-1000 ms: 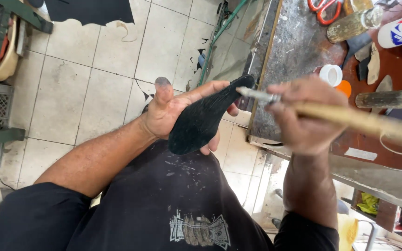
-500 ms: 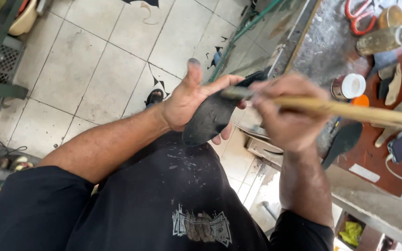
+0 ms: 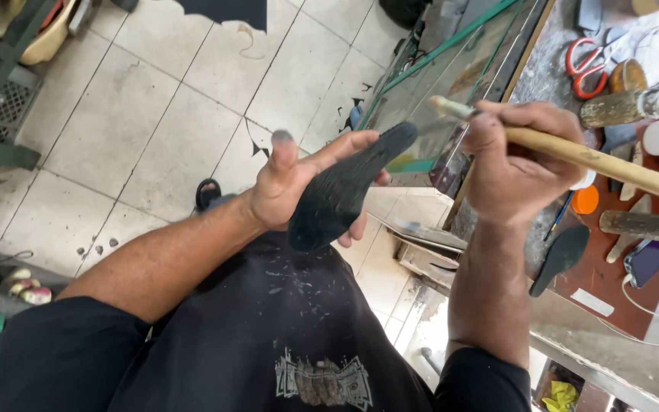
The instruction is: Applying glue to a shoe sole using a brush at a repair bench
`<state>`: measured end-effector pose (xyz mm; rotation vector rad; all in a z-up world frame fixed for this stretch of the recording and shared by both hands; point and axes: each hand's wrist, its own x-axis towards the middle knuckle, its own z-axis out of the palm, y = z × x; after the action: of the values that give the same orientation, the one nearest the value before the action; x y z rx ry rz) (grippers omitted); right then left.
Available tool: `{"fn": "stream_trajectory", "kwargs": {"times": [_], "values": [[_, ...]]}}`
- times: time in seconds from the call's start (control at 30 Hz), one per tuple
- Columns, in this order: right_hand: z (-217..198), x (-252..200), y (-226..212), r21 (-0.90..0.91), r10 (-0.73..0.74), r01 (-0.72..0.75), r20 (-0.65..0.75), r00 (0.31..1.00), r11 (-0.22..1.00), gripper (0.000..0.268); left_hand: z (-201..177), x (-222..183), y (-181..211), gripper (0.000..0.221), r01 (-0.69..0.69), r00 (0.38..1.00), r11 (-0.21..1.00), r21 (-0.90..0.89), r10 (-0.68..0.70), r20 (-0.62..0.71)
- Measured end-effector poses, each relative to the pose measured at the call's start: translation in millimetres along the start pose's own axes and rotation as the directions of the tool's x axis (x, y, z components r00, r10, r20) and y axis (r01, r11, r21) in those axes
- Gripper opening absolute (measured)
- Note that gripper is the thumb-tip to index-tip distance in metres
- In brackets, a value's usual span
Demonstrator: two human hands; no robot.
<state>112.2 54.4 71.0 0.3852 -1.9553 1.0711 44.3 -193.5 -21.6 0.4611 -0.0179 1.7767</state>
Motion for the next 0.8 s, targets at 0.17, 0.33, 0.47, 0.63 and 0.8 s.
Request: {"fn": "stream_trajectory", "kwargs": {"times": [0.17, 0.33, 0.47, 0.63, 0.8], "values": [[43, 12, -15, 0.186, 0.086, -0.097, 0.064, 0.994, 0.978, 0.026, 0, -26, 34, 0.12, 0.004, 1.0, 1.0, -0.028, -0.004, 0.003], [84, 29, -24, 0.113, -0.077, 0.075, 0.016, 0.997, 0.991, 0.021, 7, -52, 79, 0.129, -0.013, 1.0, 0.998, -0.066, 0.013, 0.004], [112, 43, -29, 0.298, 0.011, -0.078, 0.219, 0.976, 0.951, 0.017, 14, -70, 120, 0.131, -0.006, 1.0, 1.0, -0.005, 0.006, -0.019], [155, 49, -35, 0.209, -0.067, 0.009, 0.274, 0.96, 0.978, 0.019, 8, -94, 149, 0.125, 0.021, 1.0, 0.996, -0.084, -0.021, 0.002], [177, 66, -6, 0.12, -0.039, 0.029, 0.083, 0.996, 0.992, 0.026, 5, -116, 171, 0.131, 0.057, 0.997, 0.998, 0.011, -0.057, -0.05]]}}
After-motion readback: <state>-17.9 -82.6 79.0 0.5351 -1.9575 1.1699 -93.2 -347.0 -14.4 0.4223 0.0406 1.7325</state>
